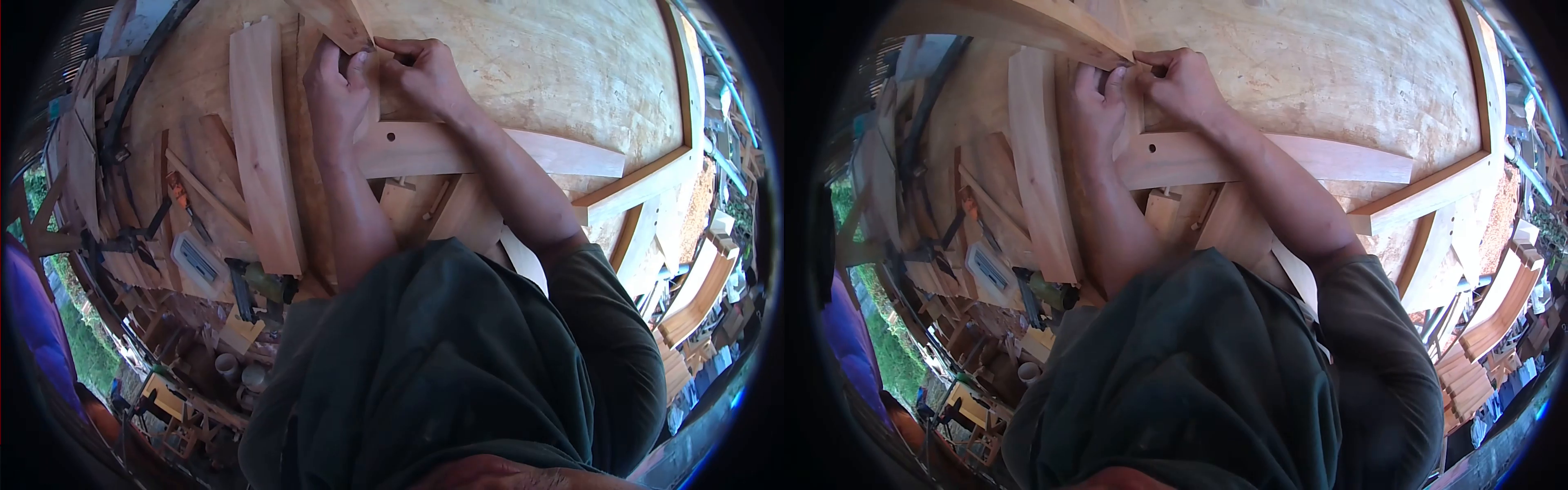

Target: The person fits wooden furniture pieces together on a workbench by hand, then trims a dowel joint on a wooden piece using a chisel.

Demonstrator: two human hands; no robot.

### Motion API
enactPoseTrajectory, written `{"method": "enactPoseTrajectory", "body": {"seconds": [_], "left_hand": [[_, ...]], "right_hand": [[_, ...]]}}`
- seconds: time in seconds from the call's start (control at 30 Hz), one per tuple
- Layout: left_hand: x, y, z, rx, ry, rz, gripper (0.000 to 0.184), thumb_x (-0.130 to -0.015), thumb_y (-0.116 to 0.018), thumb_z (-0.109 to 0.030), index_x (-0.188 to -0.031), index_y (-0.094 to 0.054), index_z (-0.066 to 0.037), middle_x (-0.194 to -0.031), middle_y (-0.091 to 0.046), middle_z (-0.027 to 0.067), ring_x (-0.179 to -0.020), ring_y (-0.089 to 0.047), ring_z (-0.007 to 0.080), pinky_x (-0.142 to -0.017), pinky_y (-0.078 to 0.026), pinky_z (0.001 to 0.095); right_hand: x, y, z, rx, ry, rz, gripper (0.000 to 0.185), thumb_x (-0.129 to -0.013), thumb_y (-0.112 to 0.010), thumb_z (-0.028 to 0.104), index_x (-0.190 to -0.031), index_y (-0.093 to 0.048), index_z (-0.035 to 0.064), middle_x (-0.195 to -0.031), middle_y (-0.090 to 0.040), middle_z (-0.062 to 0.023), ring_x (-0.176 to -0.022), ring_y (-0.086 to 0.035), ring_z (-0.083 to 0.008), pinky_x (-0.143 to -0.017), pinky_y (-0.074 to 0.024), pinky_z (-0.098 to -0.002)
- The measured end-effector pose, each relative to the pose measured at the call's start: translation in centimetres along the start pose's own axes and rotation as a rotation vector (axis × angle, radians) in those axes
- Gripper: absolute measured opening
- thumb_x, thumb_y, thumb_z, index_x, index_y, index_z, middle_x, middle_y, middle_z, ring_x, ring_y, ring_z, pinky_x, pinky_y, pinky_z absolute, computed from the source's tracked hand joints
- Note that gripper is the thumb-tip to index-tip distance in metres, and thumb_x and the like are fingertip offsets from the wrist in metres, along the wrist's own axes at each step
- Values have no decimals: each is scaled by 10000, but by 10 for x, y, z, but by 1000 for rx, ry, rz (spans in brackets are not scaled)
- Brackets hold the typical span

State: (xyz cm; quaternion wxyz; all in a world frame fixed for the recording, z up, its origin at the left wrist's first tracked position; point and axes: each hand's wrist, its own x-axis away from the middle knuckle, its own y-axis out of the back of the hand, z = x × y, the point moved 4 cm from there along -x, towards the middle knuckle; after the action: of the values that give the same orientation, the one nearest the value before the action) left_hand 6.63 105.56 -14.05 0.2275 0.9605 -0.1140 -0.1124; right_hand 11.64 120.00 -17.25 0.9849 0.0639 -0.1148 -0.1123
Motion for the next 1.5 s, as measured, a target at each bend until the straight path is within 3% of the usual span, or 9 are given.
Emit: {"method": "enactPoseTrajectory", "body": {"seconds": [0.17, 0.27, 0.47, 0.67, 0.7, 0.8, 0.9, 1.13, 1.5], "left_hand": [[0, 5, -12, -84, 12, 36, 427, -880, -669, -29, -1295, -566, -16, -1214, -661, 205, -1132, -641, 392, -948, -507, 461], [0, 6, -22, -53, 25, 36, 481, -885, -679, -29, -1347, -548, -10, -1249, -668, 196, -1198, -636, 339, -1003, -493, 414], [3, 16, -25, -93, -24, -82, 784, -778, -670, 11, -1508, -385, 27, -1398, -575, 230, -1338, -543, 355, -1100, -455, 402], [6, 15, -8, -13, -174, -213, 748, -813, -630, -5, -1511, -363, 2, -1470, -491, 275, -1372, -492, 404, -1124, -443, 439], [5, 14, -4, 40, -141, -126, 867, -773, -597, -4, -1562, -239, 32, -1570, -355, 297, -1458, -378, 412, -1199, -366, 424], [7, 19, -11, -17, -115, -159, 898, -751, -606, 42, -1570, -240, 22, -1533, -432, 253, -1428, -435, 386, -1146, -422, 418], [23, 30, -13, -93, -135, -167, 904, -766, -584, 53, -1586, -203, 9, -1538, -423, 246, -1441, -415, 382, -1152, -411, 421], [218, 155, -101, -149, -85, 13, 832, -856, -528, 45, -1599, -157, -11, -1547, -399, 247, -1435, -417, 388, -1162, -394, 421], [497, 254, -125, -90, 238, -319, 680, -864, -511, 45, -1528, -375, -19, -1357, -569, 259, -1193, -599, 404, -1001, -501, 462]], "right_hand": [[-1, 0, 0, 87, 28, 0, 404, -895, -640, 99, -1283, -698, 6, -729, -646, 8, -621, -541, -33, -564, -472, -234], [0, 3, 5, 92, 19, -31, 427, -851, -679, 167, -1257, -713, 36, -687, -670, -96, -597, -582, -113, -613, -521, -305], [-4, 9, 2, 94, 50, -94, 396, -845, -662, 108, -1227, -733, 31, -667, -650, -30, -604, -536, -60, -591, -488, -260], [21, 36, 30, 116, 45, -165, 409, -869, -695, 144, -1268, -716, 53, -688, -660, -32, -638, -561, -66, -671, -502, -263], [36, 44, 34, 198, 63, -146, 431, -877, -697, 160, -1294, -696, 53, -745, -682, -51, -700, -604, -102, -723, -517, -292], [97, 63, 45, 595, 261, -122, 487, -904, -686, 199, -1367, -632, 60, -1068, -715, -139, -1071, -655, -272, -957, -511, -405], [155, 74, 28, 901, 445, -127, 529, -942, -663, 247, -1431, -559, 75, -1359, -591, -198, -1353, -453, -436, -1150, -359, -514], [183, 63, 3, 1099, 475, -137, 628, -1014, -523, 442, -1487, -472, 33, -1517, -451, -248, -1441, -336, -473, -1223, -219, -544], [176, 63, -5, 1109, 550, -30, 658, -1049, -457, 474, -1437, -523, -54, -1514, -482, -250, -1426, -407, -411, -1213, -279, -475]]}}
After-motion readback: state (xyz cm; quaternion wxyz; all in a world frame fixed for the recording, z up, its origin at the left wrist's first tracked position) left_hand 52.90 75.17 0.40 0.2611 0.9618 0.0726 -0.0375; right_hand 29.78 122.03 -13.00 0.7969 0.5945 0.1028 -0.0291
